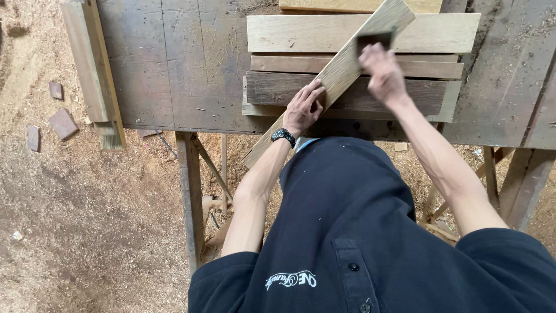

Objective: The person sands several wooden planks by hand using a piece of sandpaper, moving the sandpaper back and forth across the surfaces and edges of the wood while holding them on a wooden workbench.

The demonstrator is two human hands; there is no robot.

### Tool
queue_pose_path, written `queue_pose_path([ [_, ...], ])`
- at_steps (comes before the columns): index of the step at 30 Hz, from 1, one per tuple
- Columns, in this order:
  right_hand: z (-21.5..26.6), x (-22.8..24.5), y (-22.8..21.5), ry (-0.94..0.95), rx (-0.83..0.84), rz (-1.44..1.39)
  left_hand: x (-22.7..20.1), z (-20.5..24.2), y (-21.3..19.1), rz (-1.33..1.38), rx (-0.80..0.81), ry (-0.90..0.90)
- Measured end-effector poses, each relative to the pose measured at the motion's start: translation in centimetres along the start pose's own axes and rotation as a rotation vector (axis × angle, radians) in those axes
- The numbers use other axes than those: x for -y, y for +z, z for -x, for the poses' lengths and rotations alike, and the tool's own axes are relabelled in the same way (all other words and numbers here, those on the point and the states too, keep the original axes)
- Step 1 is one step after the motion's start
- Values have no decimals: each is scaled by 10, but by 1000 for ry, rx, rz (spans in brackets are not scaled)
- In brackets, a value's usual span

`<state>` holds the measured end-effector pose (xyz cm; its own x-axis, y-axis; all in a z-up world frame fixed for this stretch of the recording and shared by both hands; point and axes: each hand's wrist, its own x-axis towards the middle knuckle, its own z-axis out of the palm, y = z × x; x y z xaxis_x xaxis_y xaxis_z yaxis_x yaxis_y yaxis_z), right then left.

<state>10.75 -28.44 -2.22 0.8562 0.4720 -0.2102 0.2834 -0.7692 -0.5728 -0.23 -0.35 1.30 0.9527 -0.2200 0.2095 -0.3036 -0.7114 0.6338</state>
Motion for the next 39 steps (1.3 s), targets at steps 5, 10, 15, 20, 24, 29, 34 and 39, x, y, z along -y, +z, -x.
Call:
queue_pose_path([
  [5, -30, -19, -2, 172, -551, -30, 0, -1, 0, -5, -1, -6],
  [10, 13, 52, 49, -103, -358, 161, 2, -2, 1, 22, 23, -2],
  [15, 11, 37, 15, -291, -163, 110, 4, 0, -1, 29, 47, -28],
  [20, -38, -5, -6, 237, -470, 72, 4, -1, 3, 25, 33, -25],
  [24, -32, 37, 42, 100, -573, 83, 10, -1, 2, 67, 70, -19],
  [29, 0, 63, 52, -202, -238, 125, 10, -1, 2, 76, 76, 5],
  [34, -42, 3, 2, -15, -451, 137, 6, -1, 0, 67, 85, -26],
  [39, -63, 23, 24, 153, -625, 8, 5, 2, -4, 89, 96, -34],
])
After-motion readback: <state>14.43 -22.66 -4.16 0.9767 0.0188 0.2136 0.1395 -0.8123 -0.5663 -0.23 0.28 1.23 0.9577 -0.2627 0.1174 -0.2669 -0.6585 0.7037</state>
